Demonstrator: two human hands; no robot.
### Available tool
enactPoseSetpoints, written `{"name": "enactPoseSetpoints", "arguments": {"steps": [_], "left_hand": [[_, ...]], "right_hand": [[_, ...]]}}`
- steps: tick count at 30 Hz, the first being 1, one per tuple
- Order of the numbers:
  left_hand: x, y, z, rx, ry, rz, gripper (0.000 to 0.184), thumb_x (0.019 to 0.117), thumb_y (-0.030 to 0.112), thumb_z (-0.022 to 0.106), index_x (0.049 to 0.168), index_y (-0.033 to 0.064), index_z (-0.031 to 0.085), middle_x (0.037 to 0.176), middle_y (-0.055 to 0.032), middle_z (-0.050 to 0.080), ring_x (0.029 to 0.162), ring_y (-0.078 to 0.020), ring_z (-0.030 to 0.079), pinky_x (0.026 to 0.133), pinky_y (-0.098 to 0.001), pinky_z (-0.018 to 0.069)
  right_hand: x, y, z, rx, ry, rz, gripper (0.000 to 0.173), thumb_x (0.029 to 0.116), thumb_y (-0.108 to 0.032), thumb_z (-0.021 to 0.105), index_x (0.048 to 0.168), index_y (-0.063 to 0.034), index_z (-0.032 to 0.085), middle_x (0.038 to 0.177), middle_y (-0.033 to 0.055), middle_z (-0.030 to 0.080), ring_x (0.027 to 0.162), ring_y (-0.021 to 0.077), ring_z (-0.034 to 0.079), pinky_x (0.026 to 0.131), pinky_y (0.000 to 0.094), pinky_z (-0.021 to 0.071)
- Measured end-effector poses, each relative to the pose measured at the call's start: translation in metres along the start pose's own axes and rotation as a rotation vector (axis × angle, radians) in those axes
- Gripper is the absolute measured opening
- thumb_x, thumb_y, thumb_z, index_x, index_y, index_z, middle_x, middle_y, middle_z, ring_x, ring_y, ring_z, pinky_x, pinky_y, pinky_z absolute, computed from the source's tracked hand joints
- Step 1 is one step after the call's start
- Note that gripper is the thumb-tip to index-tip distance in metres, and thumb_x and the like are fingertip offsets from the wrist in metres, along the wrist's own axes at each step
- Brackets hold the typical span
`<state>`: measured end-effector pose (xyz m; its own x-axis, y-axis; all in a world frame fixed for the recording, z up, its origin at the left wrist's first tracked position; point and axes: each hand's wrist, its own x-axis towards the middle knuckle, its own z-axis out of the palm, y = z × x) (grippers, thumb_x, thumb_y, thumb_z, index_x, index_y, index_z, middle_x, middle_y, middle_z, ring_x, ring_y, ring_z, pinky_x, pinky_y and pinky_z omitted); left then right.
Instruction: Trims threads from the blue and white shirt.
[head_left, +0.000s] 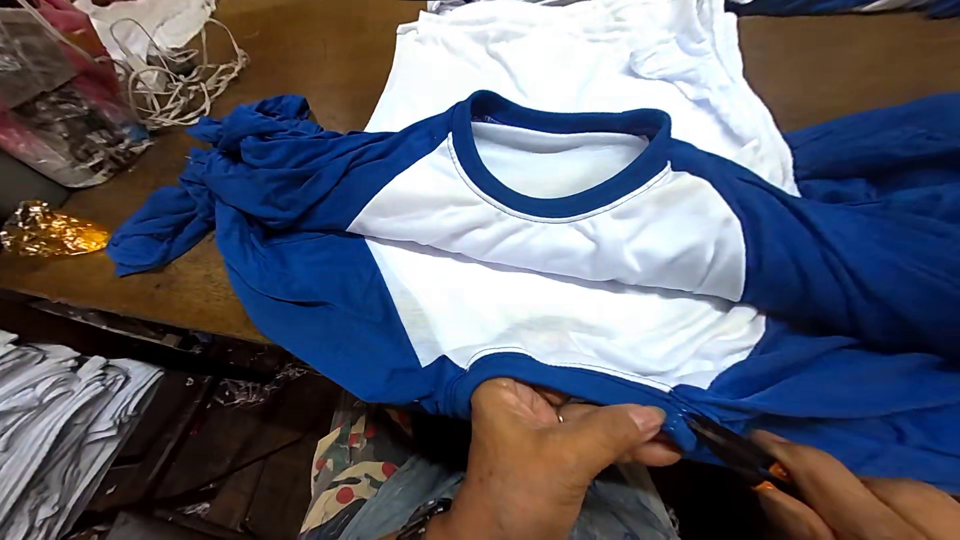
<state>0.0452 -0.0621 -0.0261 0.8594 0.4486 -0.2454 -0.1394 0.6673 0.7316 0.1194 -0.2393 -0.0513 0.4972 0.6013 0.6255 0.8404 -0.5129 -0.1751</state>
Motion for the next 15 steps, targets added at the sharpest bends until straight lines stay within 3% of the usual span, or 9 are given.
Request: {"name": "enactPoseSetpoints", "arguments": {"steps": [8, 10, 12, 14, 15], "left_hand": [[-0.001, -0.002, -0.001, 0.029, 0.008, -0.012, 0.018, 0.0875, -0.015, 0.067, 0.105, -0.0118, 0.063, 0.091, -0.0227, 0.074, 0.078, -0.0281, 0.076, 0.077, -0.0413, 0.0658], [-0.002, -0.003, -0.002, 0.061, 0.005, 0.017, 0.017, 0.0878, -0.014, 0.067, 0.104, -0.0113, 0.064, 0.09, -0.0209, 0.074, 0.08, -0.0267, 0.077, 0.08, -0.0412, 0.0652], [-0.002, -0.004, -0.003, 0.122, 0.001, 0.079, 0.016, 0.0871, -0.013, 0.068, 0.103, -0.0115, 0.066, 0.09, -0.0203, 0.074, 0.081, -0.0255, 0.077, 0.081, -0.0403, 0.065], [-0.004, -0.005, -0.002, 0.161, -0.002, 0.122, 0.017, 0.0861, -0.013, 0.069, 0.103, -0.0115, 0.064, 0.09, -0.0203, 0.075, 0.081, -0.0256, 0.077, 0.081, -0.0399, 0.0649], [-0.004, -0.005, -0.002, 0.176, -0.007, 0.133, 0.018, 0.0856, -0.013, 0.069, 0.103, -0.0117, 0.064, 0.091, -0.0204, 0.075, 0.082, -0.0257, 0.077, 0.081, -0.0401, 0.0649]], "right_hand": [[-0.001, 0.001, 0.005, 0.013, 0.001, -0.012, 0.031, 0.1068, -0.02, 0.05, 0.106, 0.0033, 0.071, 0.076, 0.0153, 0.061, 0.068, 0.0275, 0.06, 0.059, 0.0362, 0.0456], [-0.002, 0.006, 0.001, 0.135, -0.072, -0.014, 0.034, 0.1088, -0.021, 0.044, 0.106, 0.0025, 0.068, 0.078, 0.017, 0.062, 0.069, 0.0285, 0.061, 0.059, 0.0379, 0.0468], [-0.005, 0.011, -0.003, 0.33, -0.127, 0.039, 0.042, 0.1109, -0.023, 0.035, 0.111, 0.0058, 0.066, 0.086, 0.0211, 0.064, 0.075, 0.0283, 0.061, 0.066, 0.0382, 0.0493], [-0.005, 0.011, -0.005, 0.551, -0.105, 0.128, 0.05, 0.1121, -0.028, 0.033, 0.117, 0.0126, 0.062, 0.089, 0.0231, 0.062, 0.076, 0.0221, 0.058, 0.071, 0.0321, 0.0494], [-0.002, 0.01, -0.004, 0.625, -0.083, 0.165, 0.052, 0.1112, -0.034, 0.038, 0.119, 0.0131, 0.06, 0.091, 0.0207, 0.061, 0.076, 0.0164, 0.056, 0.07, 0.0274, 0.0482]]}}
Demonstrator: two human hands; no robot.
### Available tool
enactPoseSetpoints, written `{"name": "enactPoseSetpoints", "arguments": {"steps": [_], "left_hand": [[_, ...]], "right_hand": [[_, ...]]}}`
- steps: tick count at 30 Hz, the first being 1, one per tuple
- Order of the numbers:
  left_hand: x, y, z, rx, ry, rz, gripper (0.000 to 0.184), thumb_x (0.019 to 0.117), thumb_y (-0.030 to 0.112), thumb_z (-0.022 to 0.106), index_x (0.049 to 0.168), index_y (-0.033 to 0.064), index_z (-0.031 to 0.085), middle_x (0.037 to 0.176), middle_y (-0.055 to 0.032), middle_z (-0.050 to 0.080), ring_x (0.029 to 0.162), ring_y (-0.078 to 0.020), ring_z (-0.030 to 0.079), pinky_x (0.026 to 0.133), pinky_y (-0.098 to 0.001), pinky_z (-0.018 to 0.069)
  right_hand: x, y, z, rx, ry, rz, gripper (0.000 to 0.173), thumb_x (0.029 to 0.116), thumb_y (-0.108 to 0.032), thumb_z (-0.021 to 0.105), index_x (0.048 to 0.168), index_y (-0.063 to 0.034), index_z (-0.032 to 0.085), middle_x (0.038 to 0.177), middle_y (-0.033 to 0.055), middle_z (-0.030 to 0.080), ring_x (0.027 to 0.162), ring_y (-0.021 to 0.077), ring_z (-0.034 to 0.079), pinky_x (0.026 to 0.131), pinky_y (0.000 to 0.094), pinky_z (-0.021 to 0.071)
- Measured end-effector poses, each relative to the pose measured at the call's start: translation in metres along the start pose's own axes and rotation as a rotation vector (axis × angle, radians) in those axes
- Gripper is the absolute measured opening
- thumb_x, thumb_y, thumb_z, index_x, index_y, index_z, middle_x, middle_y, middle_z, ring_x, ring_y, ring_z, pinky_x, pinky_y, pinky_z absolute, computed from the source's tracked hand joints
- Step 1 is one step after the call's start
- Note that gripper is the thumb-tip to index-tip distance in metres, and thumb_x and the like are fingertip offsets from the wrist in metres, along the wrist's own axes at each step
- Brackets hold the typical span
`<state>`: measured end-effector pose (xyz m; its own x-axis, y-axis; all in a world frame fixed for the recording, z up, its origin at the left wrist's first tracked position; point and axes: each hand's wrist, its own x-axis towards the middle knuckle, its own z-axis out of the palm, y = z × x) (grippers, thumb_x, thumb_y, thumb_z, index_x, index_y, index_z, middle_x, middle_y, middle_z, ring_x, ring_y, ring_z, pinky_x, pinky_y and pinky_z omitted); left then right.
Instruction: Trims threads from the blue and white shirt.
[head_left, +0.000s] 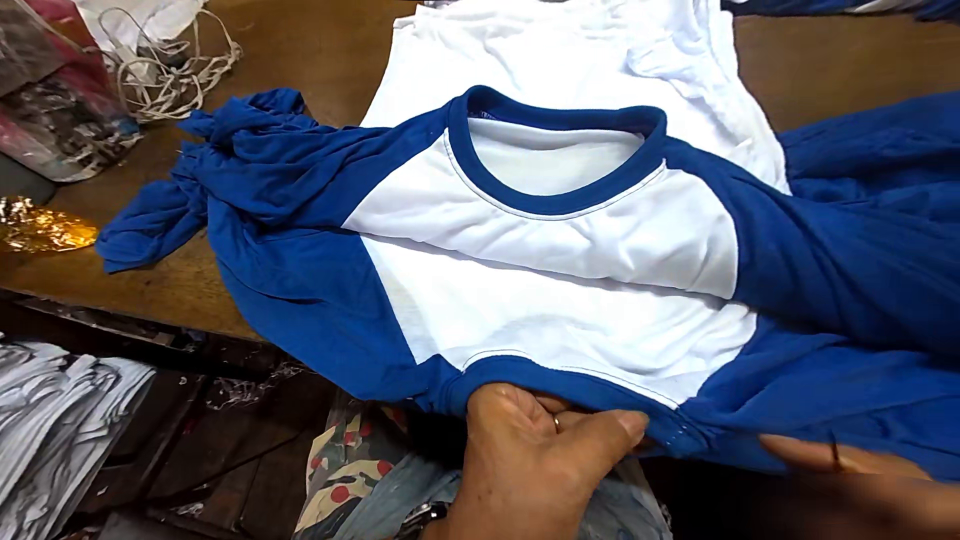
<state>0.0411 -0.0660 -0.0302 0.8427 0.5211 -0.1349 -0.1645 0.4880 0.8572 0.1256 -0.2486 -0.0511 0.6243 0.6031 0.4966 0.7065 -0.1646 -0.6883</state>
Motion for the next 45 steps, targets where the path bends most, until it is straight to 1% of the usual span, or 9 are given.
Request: {"name": "enactPoseSetpoints", "arguments": {"steps": [4, 8, 13, 20, 27, 30, 34, 41, 45], "left_hand": [[-0.003, -0.001, 0.0, 0.06, -0.028, 0.049, 0.02, 0.083, -0.013, 0.072, 0.102, -0.0111, 0.065, 0.09, -0.0178, 0.075, 0.082, -0.0208, 0.076, 0.081, -0.0356, 0.0643], [-0.005, -0.003, -0.001, 0.089, -0.071, 0.102, 0.016, 0.0841, -0.012, 0.071, 0.098, -0.0079, 0.065, 0.086, -0.0127, 0.075, 0.079, -0.0154, 0.075, 0.076, -0.0309, 0.0634], [-0.001, 0.002, -0.002, -0.027, -0.071, -0.023, 0.009, 0.0905, -0.011, 0.064, 0.099, -0.0102, 0.066, 0.085, -0.0185, 0.075, 0.076, -0.0252, 0.077, 0.078, -0.04, 0.0658], [-0.001, 0.0, -0.004, 0.005, -0.089, 0.073, 0.01, 0.0925, -0.01, 0.063, 0.102, -0.0094, 0.065, 0.088, -0.0178, 0.075, 0.081, -0.0232, 0.077, 0.082, -0.0386, 0.0643], [0.001, 0.002, -0.007, 0.058, -0.079, 0.106, 0.007, 0.0921, -0.007, 0.065, 0.098, -0.0093, 0.069, 0.088, -0.0174, 0.075, 0.082, -0.0214, 0.076, 0.082, -0.0368, 0.0635], [0.005, 0.008, -0.007, 0.006, -0.071, 0.087, 0.009, 0.093, -0.009, 0.062, 0.101, -0.0097, 0.067, 0.088, -0.0207, 0.075, 0.08, -0.0259, 0.077, 0.082, -0.0395, 0.064], [0.008, 0.012, -0.002, -0.008, -0.126, 0.097, 0.011, 0.0938, -0.01, 0.061, 0.103, -0.0091, 0.067, 0.091, -0.0212, 0.074, 0.083, -0.0267, 0.077, 0.083, -0.0406, 0.0641], [0.042, 0.051, -0.006, 0.58, -0.316, 0.379, 0.013, 0.0984, 0.001, 0.062, 0.108, -0.0021, 0.071, 0.099, -0.0076, 0.075, 0.09, -0.012, 0.073, 0.081, -0.0281, 0.062], [0.076, 0.087, -0.022, 0.661, -0.388, 0.004, 0.035, 0.1026, 0.005, 0.056, 0.136, -0.0063, 0.053, 0.101, -0.0132, 0.076, 0.086, -0.0185, 0.076, 0.08, -0.0323, 0.0635]], "right_hand": [[0.014, -0.01, 0.01, 0.069, 0.061, 0.015, 0.036, 0.0977, -0.018, 0.07, 0.12, 0.0089, 0.063, 0.091, 0.0136, 0.062, 0.076, 0.0064, 0.054, 0.069, 0.0177, 0.0452], [0.025, -0.013, 0.016, -0.029, 0.058, -0.055, 0.015, 0.0999, -0.008, 0.061, 0.103, 0.0054, 0.067, 0.085, 0.0149, 0.066, 0.078, 0.0129, 0.06, 0.071, 0.0218, 0.0485], [0.029, -0.01, 0.009, 0.703, 0.177, 0.254, 0.023, 0.1093, -0.022, 0.046, 0.09, -0.0185, 0.058, 0.072, -0.0112, 0.051, 0.056, -0.0014, 0.045, 0.049, 0.0166, 0.0388], [0.013, -0.017, 0.012, 0.341, 0.053, 0.161, 0.016, 0.0907, -0.017, 0.079, 0.099, -0.0078, 0.069, 0.086, -0.0068, 0.065, 0.073, -0.0056, 0.053, 0.063, 0.0122, 0.0437], [0.019, -0.02, 0.017, 0.169, -0.223, -0.033, 0.019, 0.0944, -0.013, 0.066, 0.084, 0.0025, 0.063, 0.072, 0.0153, 0.061, 0.068, 0.0185, 0.058, 0.061, 0.0299, 0.0471], [0.017, -0.014, 0.005, 0.194, -0.124, 0.003, 0.026, 0.0906, -0.015, 0.077, 0.084, 0.0008, 0.057, 0.073, 0.0106, 0.055, 0.066, 0.0125, 0.052, 0.06, 0.0253, 0.0431], [0.032, 0.0, -0.009, 0.028, 0.006, 0.045, 0.042, 0.0884, -0.024, 0.079, 0.118, 0.0027, 0.065, 0.094, 0.0079, 0.063, 0.077, 0.0035, 0.052, 0.066, 0.0178, 0.0436], [0.077, 0.028, -0.027, 0.293, -0.009, 0.236, 0.009, 0.0856, -0.023, 0.079, 0.091, -0.0239, 0.071, 0.077, -0.013, 0.066, 0.06, -0.0029, 0.057, 0.053, 0.0143, 0.049], [0.101, 0.034, -0.031, 0.284, 0.188, 0.499, 0.008, 0.0915, -0.019, 0.076, 0.086, -0.0197, 0.07, 0.068, -0.0103, 0.066, 0.05, -0.0026, 0.053, 0.043, 0.0134, 0.0433]]}}
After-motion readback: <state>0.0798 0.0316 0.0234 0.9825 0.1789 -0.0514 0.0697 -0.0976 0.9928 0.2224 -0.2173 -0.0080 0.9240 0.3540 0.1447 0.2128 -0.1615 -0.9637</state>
